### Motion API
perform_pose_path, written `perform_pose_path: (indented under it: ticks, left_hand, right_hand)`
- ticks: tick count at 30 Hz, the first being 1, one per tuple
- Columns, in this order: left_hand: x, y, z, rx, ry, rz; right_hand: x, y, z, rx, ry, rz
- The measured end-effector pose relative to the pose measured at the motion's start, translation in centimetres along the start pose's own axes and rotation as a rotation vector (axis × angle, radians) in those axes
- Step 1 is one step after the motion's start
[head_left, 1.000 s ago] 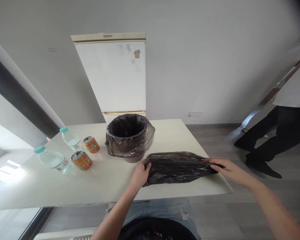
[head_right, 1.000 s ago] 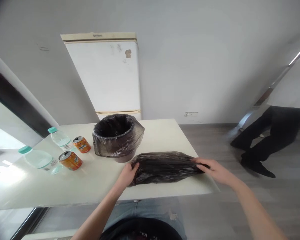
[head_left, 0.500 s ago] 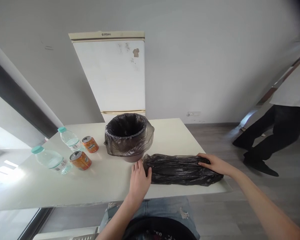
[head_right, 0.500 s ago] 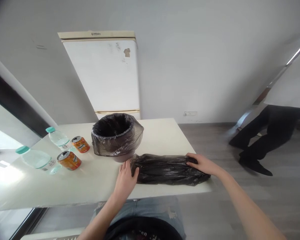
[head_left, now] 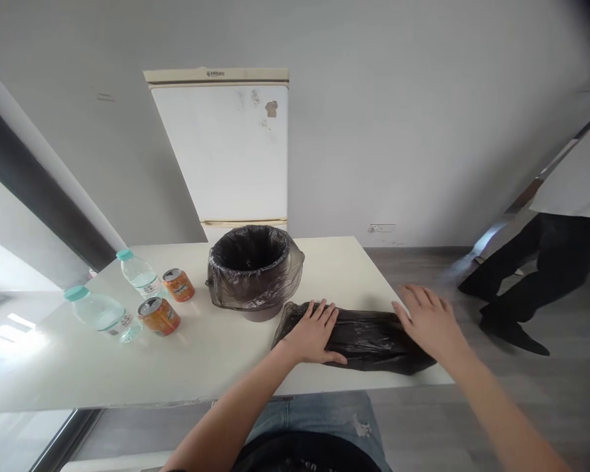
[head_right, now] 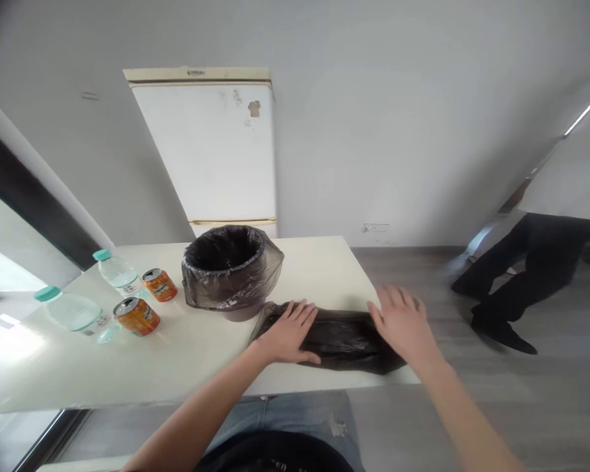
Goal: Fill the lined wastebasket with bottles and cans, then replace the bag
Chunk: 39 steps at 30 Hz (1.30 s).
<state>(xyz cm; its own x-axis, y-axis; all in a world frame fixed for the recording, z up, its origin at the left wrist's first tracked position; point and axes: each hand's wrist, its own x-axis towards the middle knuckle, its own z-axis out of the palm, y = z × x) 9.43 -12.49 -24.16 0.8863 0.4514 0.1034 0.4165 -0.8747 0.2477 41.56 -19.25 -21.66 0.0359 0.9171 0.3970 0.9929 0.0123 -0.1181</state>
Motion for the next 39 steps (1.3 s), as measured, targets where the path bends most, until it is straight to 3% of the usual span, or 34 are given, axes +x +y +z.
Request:
perform_pose_path:
  ticks: [1,4,7,10,14,16,20,22,24,28,32,34,36,39]
  left_hand:
    - [0.2,-0.2,0.4,-0.005,-0.008,-0.014]
    - [0.4,-0.6,1.4,-0.018,-0.014,-0.059]
    - [0.1,-1.2,2.0,-0.014,-0.012,-0.07]
    - [-0.2,-2.1,2.3,-0.006,-0.014,-0.088]
    - [-0.2,-2.9,2.6,-0.01,-0.009,-0.093]
    - [-0.2,-3.0,2.8,0.0,-0.001,-0.088]
    - [-0.3,-3.1,2.9,0.014,0.004,-0.078]
    - [-0.4,-3.0,2.8,0.017,0.005,-0.08]
    - [-0.4,-3.0,2.8,0.015,-0.004,-0.086]
    - [-0.4,-3.0,2.7,0.024,-0.006,-0.086]
    - [-0.3,-3.0,2.8,0.031,-0.003,-0.087]
    - [-0.2,-2.8,2.7,0.029,-0.006,-0.099]
    - [0.1,-2.6,2.3,0.036,-0.001,-0.107]
    - [0.3,-2.0,1.1,0.057,0.028,-0.107]
  right_hand:
    - [-0.3,-1.8,0.4,0.031,-0.003,-0.087]
    - [-1.6,-6.4,2.8,0.108,-0.202,-0.392]
    - [-3.1,-7.7,5.7,0.083,-0.27,-0.272]
    - [-4.0,-6.6,7.4,0.112,-0.323,-0.122]
    - [-3.9,-5.5,7.7,0.252,-0.342,-0.06]
    - [-3.4,-5.0,7.4,0.443,-0.271,0.032]
    - [-2.4,-2.1,6.8,1.011,-0.021,0.4]
    - [-2.3,0.2,6.6,1.243,0.029,0.57]
    - [-2.6,2.3,6.5,1.335,0.049,0.649]
    - [-3.1,3.7,5.8,1.217,0.08,0.539]
    - [-2.7,0.9,3.1,0.843,0.305,0.497]
    - [-2.1,-0.7,2.0,0.534,0.208,0.262]
    - [-1.5,-1.8,1.9,0.298,0.02,0.012]
    - [-1.3,-1.7,3.8,0.122,-0.181,-0.125]
